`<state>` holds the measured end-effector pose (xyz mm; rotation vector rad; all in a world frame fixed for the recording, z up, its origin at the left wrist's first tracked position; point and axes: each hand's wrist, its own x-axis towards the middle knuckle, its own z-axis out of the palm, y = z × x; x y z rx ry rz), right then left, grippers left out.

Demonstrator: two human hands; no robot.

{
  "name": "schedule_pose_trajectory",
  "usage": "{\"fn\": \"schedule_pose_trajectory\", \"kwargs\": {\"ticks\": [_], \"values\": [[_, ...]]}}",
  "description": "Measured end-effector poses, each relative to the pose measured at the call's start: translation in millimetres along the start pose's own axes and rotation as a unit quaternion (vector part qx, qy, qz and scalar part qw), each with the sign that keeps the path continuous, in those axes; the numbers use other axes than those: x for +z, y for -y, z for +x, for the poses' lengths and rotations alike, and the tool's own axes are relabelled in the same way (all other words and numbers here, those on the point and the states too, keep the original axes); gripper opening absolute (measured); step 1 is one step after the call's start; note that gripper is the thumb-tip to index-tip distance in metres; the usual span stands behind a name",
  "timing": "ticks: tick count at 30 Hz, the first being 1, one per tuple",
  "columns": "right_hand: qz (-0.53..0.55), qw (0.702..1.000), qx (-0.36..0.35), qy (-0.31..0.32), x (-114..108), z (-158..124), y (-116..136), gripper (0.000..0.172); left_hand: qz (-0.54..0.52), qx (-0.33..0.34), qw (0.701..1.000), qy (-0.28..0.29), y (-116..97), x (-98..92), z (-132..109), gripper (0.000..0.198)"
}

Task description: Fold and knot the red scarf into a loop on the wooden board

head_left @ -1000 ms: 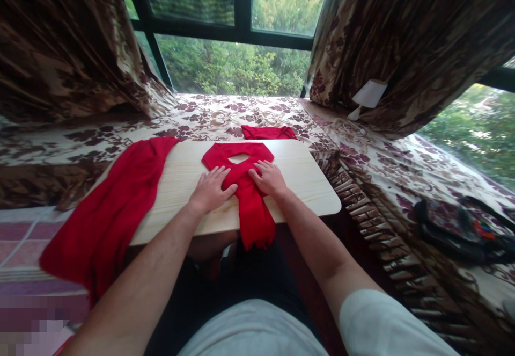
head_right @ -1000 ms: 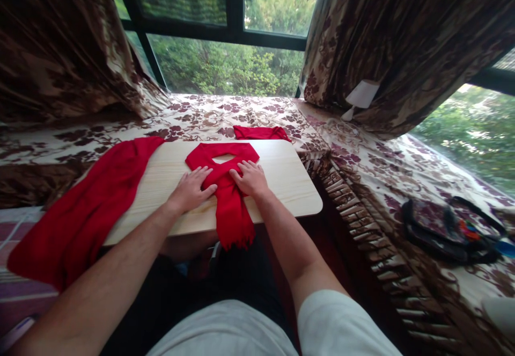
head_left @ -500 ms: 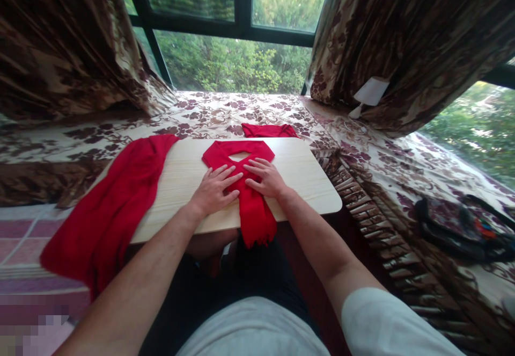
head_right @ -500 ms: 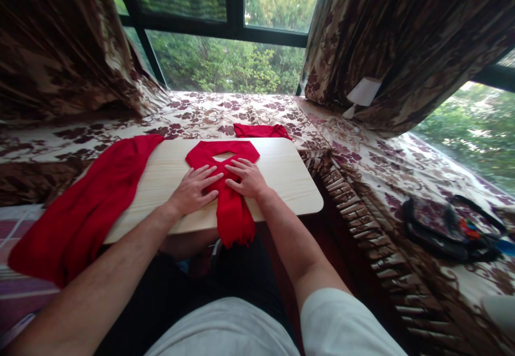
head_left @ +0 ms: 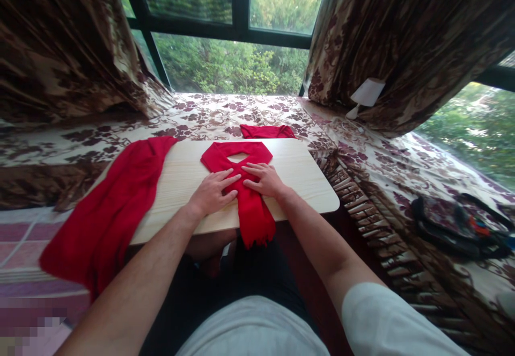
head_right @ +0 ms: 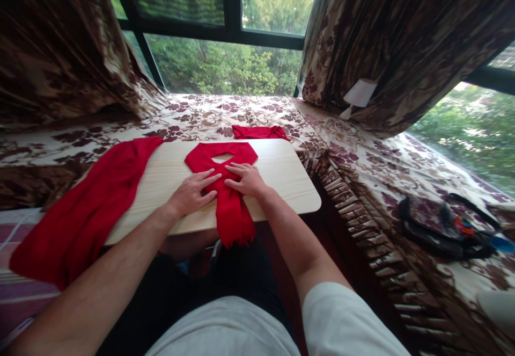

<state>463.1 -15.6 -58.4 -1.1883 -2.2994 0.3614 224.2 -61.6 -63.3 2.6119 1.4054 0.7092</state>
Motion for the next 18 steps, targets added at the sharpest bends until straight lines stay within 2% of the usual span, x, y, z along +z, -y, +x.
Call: {"fn": "schedule_pose_trajectory", "kwargs": {"ticks": [2, 4, 6, 8, 11, 18], "values": [[0.068, 0.997, 0.017, -0.032, 1, 2, -8, 0.051, 0.004, -0.016, 1.0, -0.013, 0, -0.4, -1, 0.062], [0.133, 0.984, 0.078, -0.09, 1, 2, -19, 0.044, 0.0, -0.033, 0.999, -0.032, 1, -0.4, -2, 0.066], [0.155, 0.966, 0.154, -0.139, 1, -2, -31, 0.037, -0.01, -0.041, 0.998, -0.047, 2, -0.2, -2, 0.067], [0.142, 0.96, 0.191, -0.147, 0, -9, -39, 0.035, -0.02, -0.045, 0.997, -0.053, 3, 0.6, -2, 0.067], [0.132, 0.962, 0.194, -0.138, 0, -18, -43, 0.034, -0.032, -0.05, 0.997, -0.058, 3, 2.2, -2, 0.068], [0.136, 0.96, 0.19, -0.153, 0, -19, -32, 0.036, -0.065, -0.067, 0.994, -0.064, 6, 3.4, 0, 0.066]]}}
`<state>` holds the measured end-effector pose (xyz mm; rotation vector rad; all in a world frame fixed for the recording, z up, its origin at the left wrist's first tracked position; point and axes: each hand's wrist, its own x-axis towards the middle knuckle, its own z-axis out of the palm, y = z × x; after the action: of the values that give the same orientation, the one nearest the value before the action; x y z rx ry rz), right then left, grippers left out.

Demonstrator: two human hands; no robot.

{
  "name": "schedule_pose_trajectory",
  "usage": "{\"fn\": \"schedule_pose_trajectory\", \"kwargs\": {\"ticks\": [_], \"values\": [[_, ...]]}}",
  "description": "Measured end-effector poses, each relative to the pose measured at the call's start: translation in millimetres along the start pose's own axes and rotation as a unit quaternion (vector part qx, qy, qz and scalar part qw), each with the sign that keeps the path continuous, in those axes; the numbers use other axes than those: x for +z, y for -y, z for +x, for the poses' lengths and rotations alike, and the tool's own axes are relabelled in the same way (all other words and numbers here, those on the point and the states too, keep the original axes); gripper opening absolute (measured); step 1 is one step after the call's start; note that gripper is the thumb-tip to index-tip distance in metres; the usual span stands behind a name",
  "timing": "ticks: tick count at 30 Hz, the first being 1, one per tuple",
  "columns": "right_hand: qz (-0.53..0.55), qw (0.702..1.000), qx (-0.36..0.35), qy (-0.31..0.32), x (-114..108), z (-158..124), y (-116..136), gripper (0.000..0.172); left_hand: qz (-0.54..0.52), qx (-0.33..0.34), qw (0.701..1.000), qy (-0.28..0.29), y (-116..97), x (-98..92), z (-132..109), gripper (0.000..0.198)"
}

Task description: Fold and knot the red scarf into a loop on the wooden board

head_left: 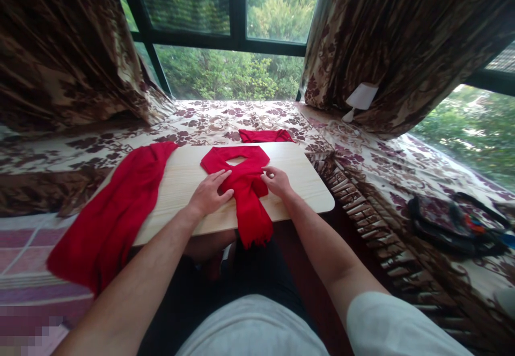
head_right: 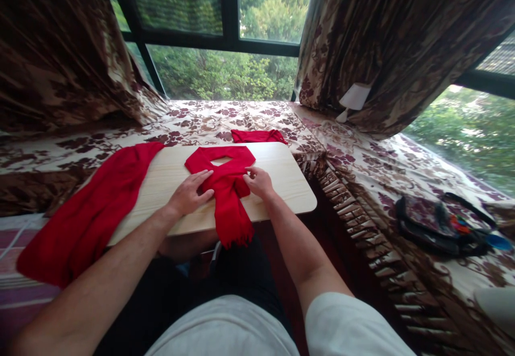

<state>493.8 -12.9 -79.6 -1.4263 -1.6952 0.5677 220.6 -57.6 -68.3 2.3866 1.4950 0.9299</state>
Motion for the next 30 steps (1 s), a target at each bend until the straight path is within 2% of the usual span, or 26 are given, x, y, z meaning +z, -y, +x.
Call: {"fn": "schedule_pose_trajectory", "kwargs": {"ticks": [3, 5, 7, 11, 15, 18, 20, 24, 26, 30], "values": [[-0.004, 1.0, -0.004, -0.003, 0, 0, 1, 0.034, -0.092, -0.067, 0.993, -0.017, 5, -1.4, 4, 0.072], [0.0, 1.0, 0.0, -0.006, -1, 1, -1, 0.033, -0.165, -0.125, 0.977, -0.043, 8, -1.6, 6, 0.075], [0.003, 1.0, 0.004, -0.005, -1, 2, -2, 0.032, -0.206, -0.151, 0.964, -0.071, 10, -0.5, 5, 0.077], [0.007, 1.0, 0.011, -0.003, -1, 2, -2, 0.031, -0.19, -0.131, 0.967, -0.107, 8, 4.2, -4, 0.08], [0.018, 1.0, 0.01, -0.009, -1, 1, -1, 0.03, -0.155, -0.121, 0.975, -0.103, 3, 6.6, -8, 0.081], [0.044, 0.998, 0.021, -0.033, -2, 4, -3, 0.027, -0.188, -0.14, 0.966, -0.113, 6, 6.5, -6, 0.077], [0.092, 0.992, 0.053, -0.072, -5, 7, -6, 0.027, -0.253, -0.178, 0.939, -0.149, 12, 5.5, -5, 0.074], [0.233, 0.953, 0.134, -0.14, -10, 12, -12, 0.03, -0.375, -0.26, 0.858, -0.235, 25, 1.2, -4, 0.067], [0.269, 0.94, 0.141, -0.152, -11, 13, -13, 0.029, -0.41, -0.281, 0.828, -0.258, 27, -0.8, -4, 0.063], [0.282, 0.937, 0.132, -0.159, -10, 13, -13, 0.026, -0.476, -0.284, 0.786, -0.275, 22, -2.4, -3, 0.055]]}}
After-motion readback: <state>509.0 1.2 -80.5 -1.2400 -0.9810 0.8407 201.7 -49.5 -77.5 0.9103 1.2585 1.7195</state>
